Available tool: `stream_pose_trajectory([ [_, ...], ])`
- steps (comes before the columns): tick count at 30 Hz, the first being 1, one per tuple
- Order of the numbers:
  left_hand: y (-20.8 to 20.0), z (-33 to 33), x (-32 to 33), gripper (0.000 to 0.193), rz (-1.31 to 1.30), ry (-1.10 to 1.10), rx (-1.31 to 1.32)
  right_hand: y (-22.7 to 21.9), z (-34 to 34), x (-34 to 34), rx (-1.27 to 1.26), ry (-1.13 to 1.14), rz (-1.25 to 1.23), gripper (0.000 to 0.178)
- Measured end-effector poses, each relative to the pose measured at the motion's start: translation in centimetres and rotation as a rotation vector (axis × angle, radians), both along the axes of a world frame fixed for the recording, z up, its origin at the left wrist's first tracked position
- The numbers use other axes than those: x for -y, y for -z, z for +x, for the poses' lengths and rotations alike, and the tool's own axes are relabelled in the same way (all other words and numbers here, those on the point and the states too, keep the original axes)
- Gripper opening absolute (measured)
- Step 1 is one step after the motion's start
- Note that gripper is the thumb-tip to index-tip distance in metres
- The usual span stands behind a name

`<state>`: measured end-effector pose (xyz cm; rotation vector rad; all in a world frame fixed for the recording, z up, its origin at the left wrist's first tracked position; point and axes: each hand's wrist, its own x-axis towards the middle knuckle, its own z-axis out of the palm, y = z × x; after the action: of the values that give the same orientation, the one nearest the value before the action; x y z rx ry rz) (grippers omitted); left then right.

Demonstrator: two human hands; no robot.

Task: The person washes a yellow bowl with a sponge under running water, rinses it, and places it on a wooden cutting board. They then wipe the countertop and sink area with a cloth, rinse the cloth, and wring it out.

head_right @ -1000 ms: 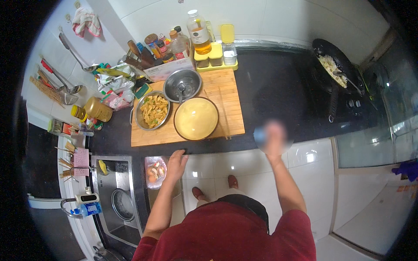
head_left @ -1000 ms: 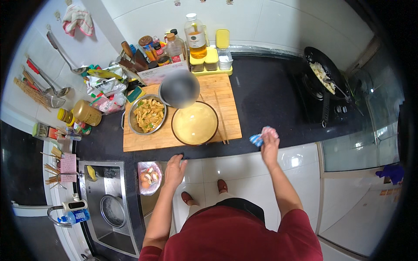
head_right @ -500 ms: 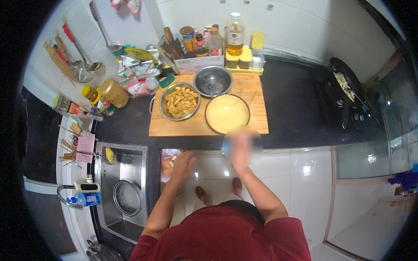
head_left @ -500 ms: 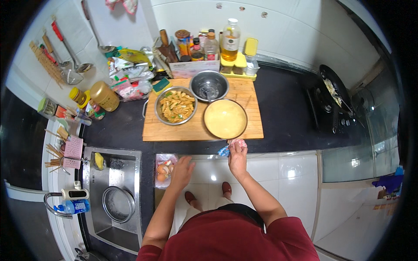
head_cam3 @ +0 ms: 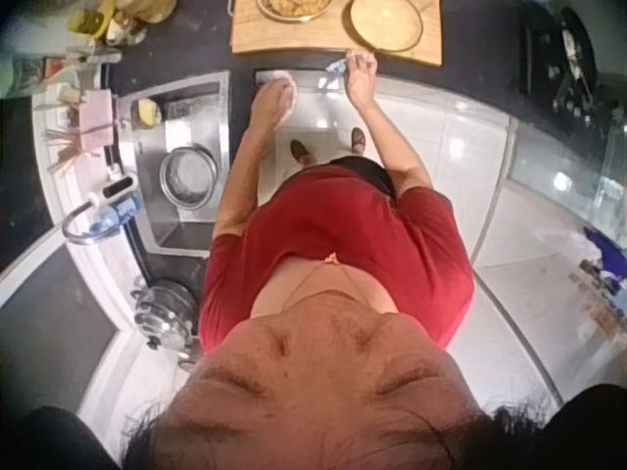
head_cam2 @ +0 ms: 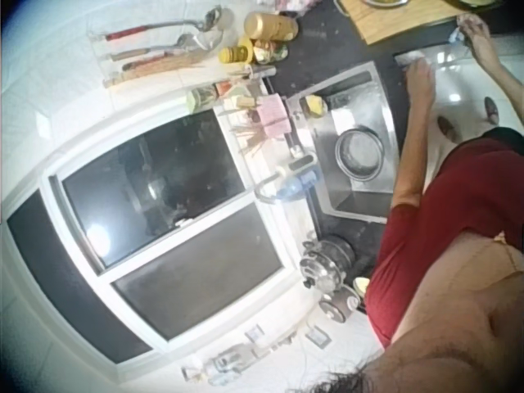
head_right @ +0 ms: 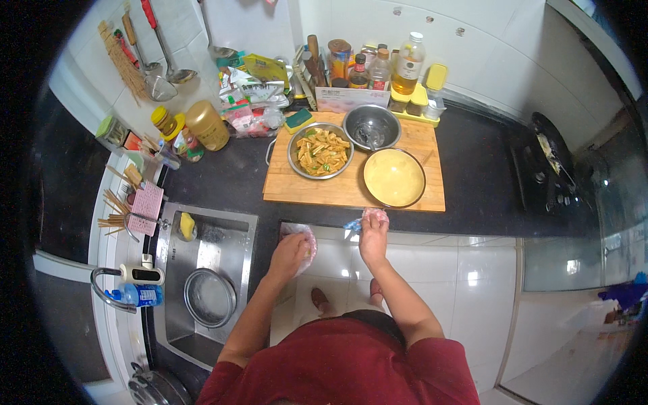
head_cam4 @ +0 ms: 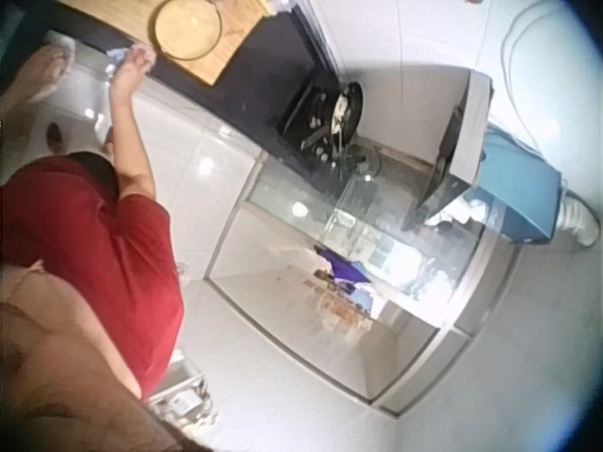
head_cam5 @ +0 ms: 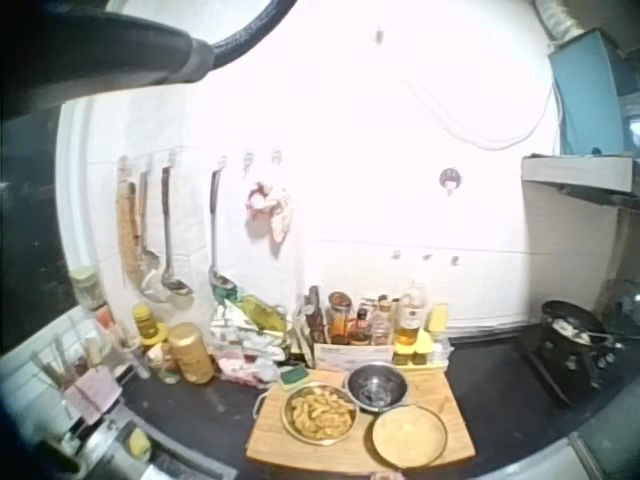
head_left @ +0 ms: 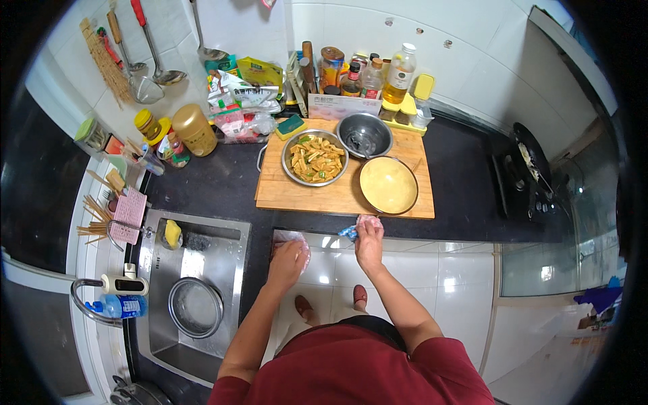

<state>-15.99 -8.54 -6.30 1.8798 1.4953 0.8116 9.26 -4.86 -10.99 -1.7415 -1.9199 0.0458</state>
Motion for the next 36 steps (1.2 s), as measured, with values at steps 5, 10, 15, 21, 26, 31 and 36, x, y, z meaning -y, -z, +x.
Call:
stream_pose_trajectory([
  [5, -1.2, -1.6, 0.3, 0.031, -0.023, -0.006, 0.022, 0.4, -0.9, -1.3, -0.015, 0.023, -0.006, 0.041],
  [10, -1.8, -1.6, 0.6, 0.031, -0.052, -0.007, 0.024, 0.3, -4.4, -0.6, 0.002, -0.052, -0.056, 0.048],
  [15, -2.3, -3.3, 0.9, 0.031, 0.0, -0.024, 0.04, 0.0, -10.4, -1.7, -0.042, -0.178, -0.062, 0.042],
  [21, -2.3, -8.0, 2.6, 0.033, -0.066, -0.192, 0.007, -0.7, -17.9, -3.5, -0.084, -0.351, -0.102, 0.041],
  [26, -0.2, -11.1, 3.5, 0.035, -0.04, -0.343, -0.025, -1.3, -24.1, -3.9, -0.125, -0.532, -0.174, 0.048],
  [31, 0.5, -12.5, 1.8, 0.042, 0.052, -0.518, -0.043, -3.0, -29.1, -5.5, -0.397, -0.806, -0.161, 0.047],
  [36, -0.5, -12.3, -2.5, 0.046, 0.259, -0.558, -0.306, -3.3, -29.3, -10.0, -0.41, -0.721, 0.025, 0.037],
])
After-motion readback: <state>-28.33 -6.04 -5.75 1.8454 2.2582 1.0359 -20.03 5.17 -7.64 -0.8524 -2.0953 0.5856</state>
